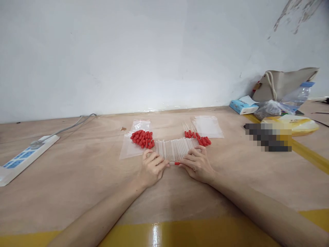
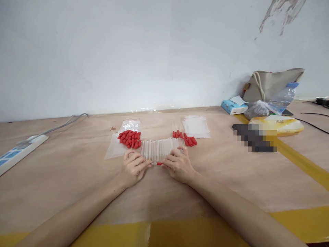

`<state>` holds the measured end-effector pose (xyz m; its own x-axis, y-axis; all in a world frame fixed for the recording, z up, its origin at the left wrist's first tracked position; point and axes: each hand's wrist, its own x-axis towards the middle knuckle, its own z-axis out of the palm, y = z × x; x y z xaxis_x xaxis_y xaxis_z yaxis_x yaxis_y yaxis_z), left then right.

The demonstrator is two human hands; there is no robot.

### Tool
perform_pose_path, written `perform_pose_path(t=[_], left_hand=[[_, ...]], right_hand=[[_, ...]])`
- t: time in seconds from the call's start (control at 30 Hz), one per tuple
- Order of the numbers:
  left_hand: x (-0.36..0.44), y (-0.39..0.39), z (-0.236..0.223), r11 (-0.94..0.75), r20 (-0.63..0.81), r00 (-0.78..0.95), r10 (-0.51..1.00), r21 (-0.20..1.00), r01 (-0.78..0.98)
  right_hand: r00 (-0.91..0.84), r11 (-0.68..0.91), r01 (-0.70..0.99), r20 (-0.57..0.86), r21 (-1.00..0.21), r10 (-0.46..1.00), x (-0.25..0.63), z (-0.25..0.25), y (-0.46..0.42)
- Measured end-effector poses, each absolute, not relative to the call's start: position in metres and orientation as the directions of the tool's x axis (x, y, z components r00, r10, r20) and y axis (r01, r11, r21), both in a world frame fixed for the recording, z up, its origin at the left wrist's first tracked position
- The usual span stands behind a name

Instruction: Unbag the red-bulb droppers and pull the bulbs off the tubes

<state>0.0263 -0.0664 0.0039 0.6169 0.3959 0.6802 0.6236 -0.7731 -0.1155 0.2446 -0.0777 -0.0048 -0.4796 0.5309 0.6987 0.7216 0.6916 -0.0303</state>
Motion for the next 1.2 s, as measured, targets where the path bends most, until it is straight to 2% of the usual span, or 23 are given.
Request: perform_pose_path(t=[0.27, 0.53, 0.6, 0.73, 0.87, 1.0, 1.1, 1.2], left_hand=[[0.025, -0.067, 0.006, -0.784, 0.678, 0.622, 0.392, -0.109, 0.611], [0.017, -0.062, -0.003, -0.814, 0.703, 0.587, 0.401, -0.021, 0.581], [0.011, -0.057, -0.005, -0.791, 0.734, 0.505, 0.454, 0.07, 0.608], [0.008, -0.044, -0.007, -0.722, 0.727, 0.39, 0.565, 0.206, 0.661], [0.013, -0.031, -0.009, -0.706, 0.748, 0.369, 0.552, 0.184, 0.684], [0.017, -0.023, -0.01, -0.721, 0.782, 0.359, 0.51, 0.161, 0.674], [0.018, -0.021, -0.01, -0.73, 0.768, 0.386, 0.51, 0.149, 0.667], [0.018, -0.022, -0.009, -0.743, 0.752, 0.427, 0.502, 0.123, 0.658]], right_hand=[[-0.509, 0.721, 0.693, 0.689, -0.029, 0.516, 0.249, -0.007, -0.078], [-0.475, 0.737, 0.671, 0.718, -0.079, 0.509, 0.26, -0.009, -0.074], [-0.392, 0.7, 0.699, 0.741, -0.146, 0.545, 0.27, -0.009, -0.068], [-0.17, 0.665, 0.643, 0.776, -0.379, 0.607, 0.288, -0.008, -0.054], [0.091, 0.495, 0.67, 0.722, -0.554, 0.685, 0.305, -0.009, -0.038], [0.287, 0.289, 0.648, 0.577, -0.705, 0.765, 0.327, -0.011, -0.026], [0.343, 0.201, 0.6, 0.476, -0.774, 0.81, 0.337, -0.011, -0.023], [0.309, 0.186, 0.615, 0.452, -0.766, 0.837, 0.337, -0.011, -0.024]])
